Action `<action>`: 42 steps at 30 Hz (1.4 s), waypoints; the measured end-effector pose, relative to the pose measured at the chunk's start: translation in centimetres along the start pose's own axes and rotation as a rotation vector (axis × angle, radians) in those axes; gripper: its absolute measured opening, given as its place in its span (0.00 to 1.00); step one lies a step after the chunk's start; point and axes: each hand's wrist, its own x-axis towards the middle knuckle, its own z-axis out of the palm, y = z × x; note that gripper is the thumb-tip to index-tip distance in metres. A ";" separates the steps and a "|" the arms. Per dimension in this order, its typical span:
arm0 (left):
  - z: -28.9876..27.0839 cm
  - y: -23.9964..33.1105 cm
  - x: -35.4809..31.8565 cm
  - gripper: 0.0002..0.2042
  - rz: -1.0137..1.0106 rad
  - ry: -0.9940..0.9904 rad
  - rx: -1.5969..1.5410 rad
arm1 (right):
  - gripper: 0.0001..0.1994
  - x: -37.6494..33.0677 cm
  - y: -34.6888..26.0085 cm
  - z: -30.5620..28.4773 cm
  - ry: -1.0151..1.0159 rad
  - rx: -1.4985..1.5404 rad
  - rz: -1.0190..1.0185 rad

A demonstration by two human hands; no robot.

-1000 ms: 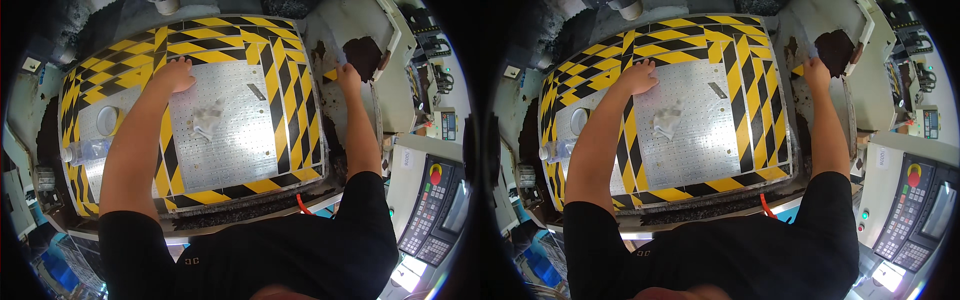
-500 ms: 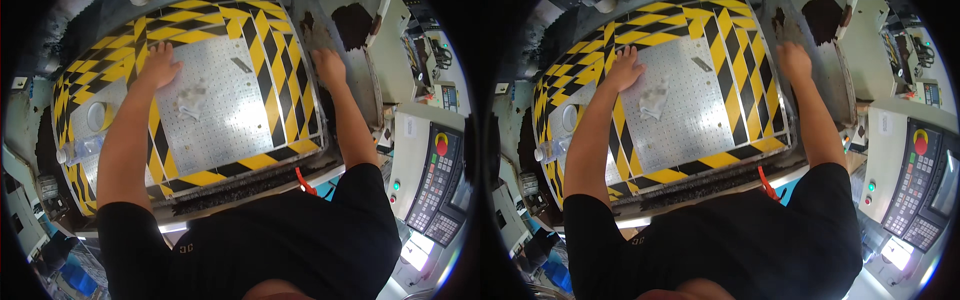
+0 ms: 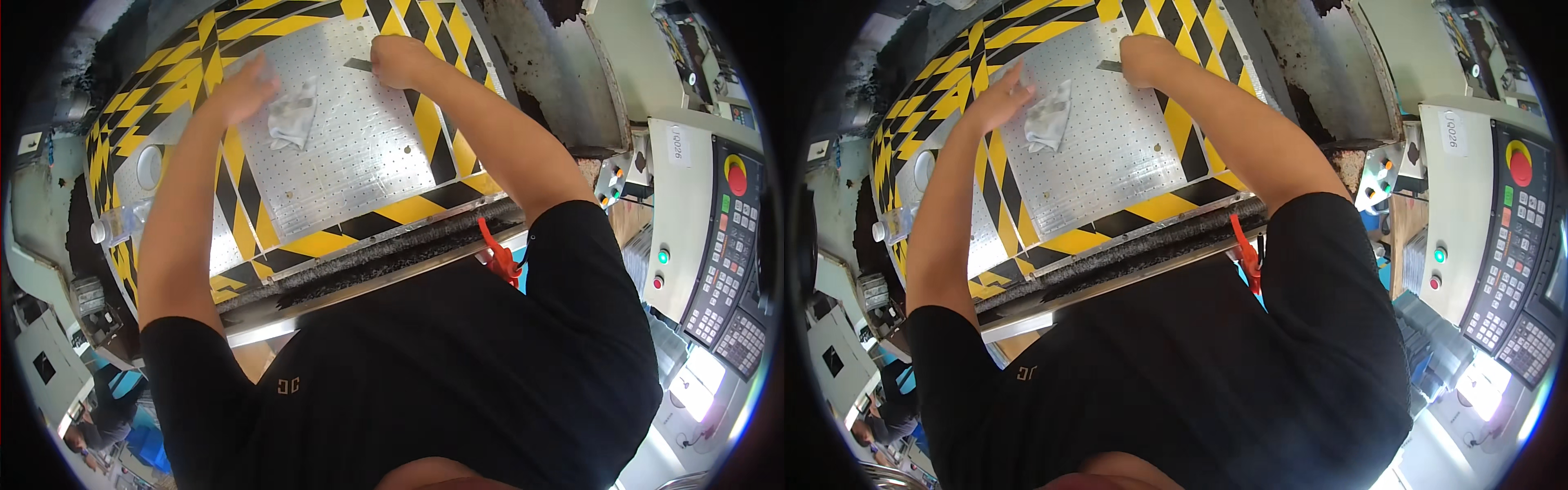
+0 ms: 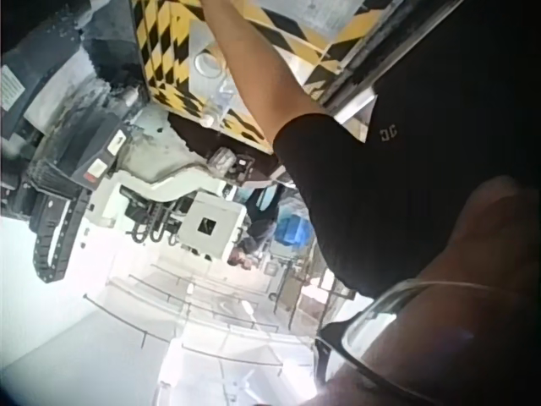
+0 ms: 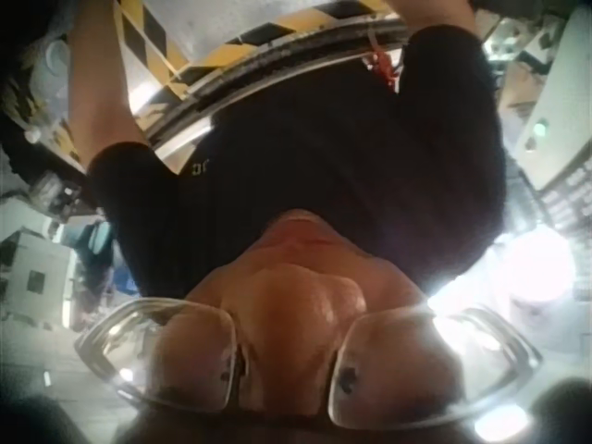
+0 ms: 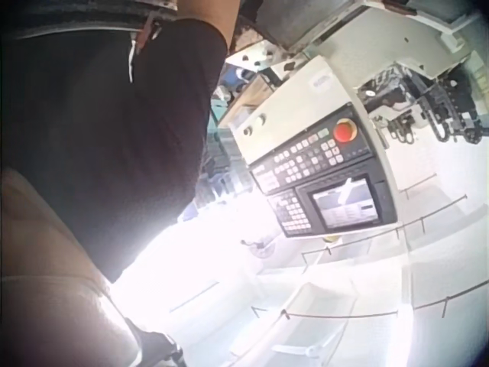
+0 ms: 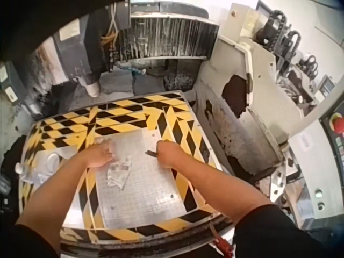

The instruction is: The person sprays the work surface with a nozzle, wipes it with a cloth, and places a panel on it. They use a blade to remove old tape, apply new tape from a roll, and trim the edges before placing the panel back down for final adjustments.

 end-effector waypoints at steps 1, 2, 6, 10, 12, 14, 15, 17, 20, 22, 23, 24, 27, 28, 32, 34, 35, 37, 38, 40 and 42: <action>0.6 -0.3 -1.6 0.39 0.041 0.072 0.019 | 0.14 -0.9 0.1 0.3 0.067 0.113 -0.066; 1.2 0.7 -3.5 0.38 0.052 0.084 0.001 | 0.13 -2.1 0.9 0.5 0.136 0.224 -0.114; 4.1 2.0 -12.7 0.34 0.237 0.210 -0.196 | 0.10 -8.0 3.9 1.1 0.130 0.340 -0.158; 5.7 1.6 -22.1 0.29 0.161 0.230 -0.444 | 0.08 -14.1 3.8 1.8 -0.036 0.413 -0.123; 6.7 0.3 -26.2 0.27 0.047 0.286 -0.585 | 0.08 -15.9 3.1 2.5 -0.075 0.442 -0.188; 8.1 -1.7 -30.2 0.25 -0.081 0.347 -0.723 | 0.07 -16.5 1.7 2.5 -0.048 0.363 -0.382; 8.9 -2.9 -32.2 0.23 -0.178 0.415 -0.792 | 0.07 -16.3 1.1 2.7 -0.019 0.344 -0.480; 10.0 -5.1 -35.2 0.19 -0.330 0.602 -0.979 | 0.07 -15.1 -0.6 2.9 -0.006 0.347 -0.561; 11.6 -11.9 -40.7 0.18 -0.513 0.957 -0.969 | 0.07 -12.8 -4.5 2.5 -0.016 0.364 -0.650; 12.8 -16.6 -45.9 0.18 -0.677 1.178 -0.871 | 0.05 -10.6 -7.1 2.2 -0.011 0.372 -0.700; 13.8 -19.2 -49.5 0.19 -0.771 1.249 -0.735 | 0.05 -9.4 -8.3 2.4 -0.018 0.362 -0.738; 15.2 -21.7 -53.8 0.21 -0.948 1.233 -0.593 | 0.06 -8.3 -9.6 2.5 -0.014 0.390 -0.736; 19.6 -24.3 -61.8 0.28 -1.507 0.998 -0.280 | 0.06 -4.6 -11.2 4.3 0.051 0.373 -0.778; 21.4 -24.5 -62.8 0.30 -1.691 0.811 -0.273 | 0.06 -4.0 -11.4 4.6 0.038 0.298 -0.794; 34.0 -23.2 -80.9 0.35 -1.694 0.678 -0.261 | 0.05 -5.2 -18.7 3.8 -0.038 0.331 -1.135; 33.5 -24.3 -73.1 0.32 -2.107 0.510 -0.234 | 0.05 -5.7 -21.2 4.4 -0.070 0.263 -1.142; 32.0 -24.3 -74.3 0.32 -2.103 0.519 -0.224 | 0.04 -6.1 -22.2 4.1 -0.106 0.265 -1.221; 32.2 -22.6 -75.0 0.30 -2.120 0.714 -0.469 | 0.04 -6.6 -24.4 3.5 -0.168 0.306 -1.264; 31.8 -22.3 -75.2 0.29 -2.104 0.808 -0.580 | 0.04 -6.6 -24.9 3.1 -0.233 0.353 -1.280; 31.3 -21.1 -76.0 0.27 -2.044 0.980 -0.799 | 0.05 -5.9 -23.9 1.6 -0.236 0.352 -1.284; 31.6 -19.5 -78.2 0.25 -1.956 1.135 -1.007 | 0.06 -5.9 -21.2 -0.6 -0.222 0.325 -1.261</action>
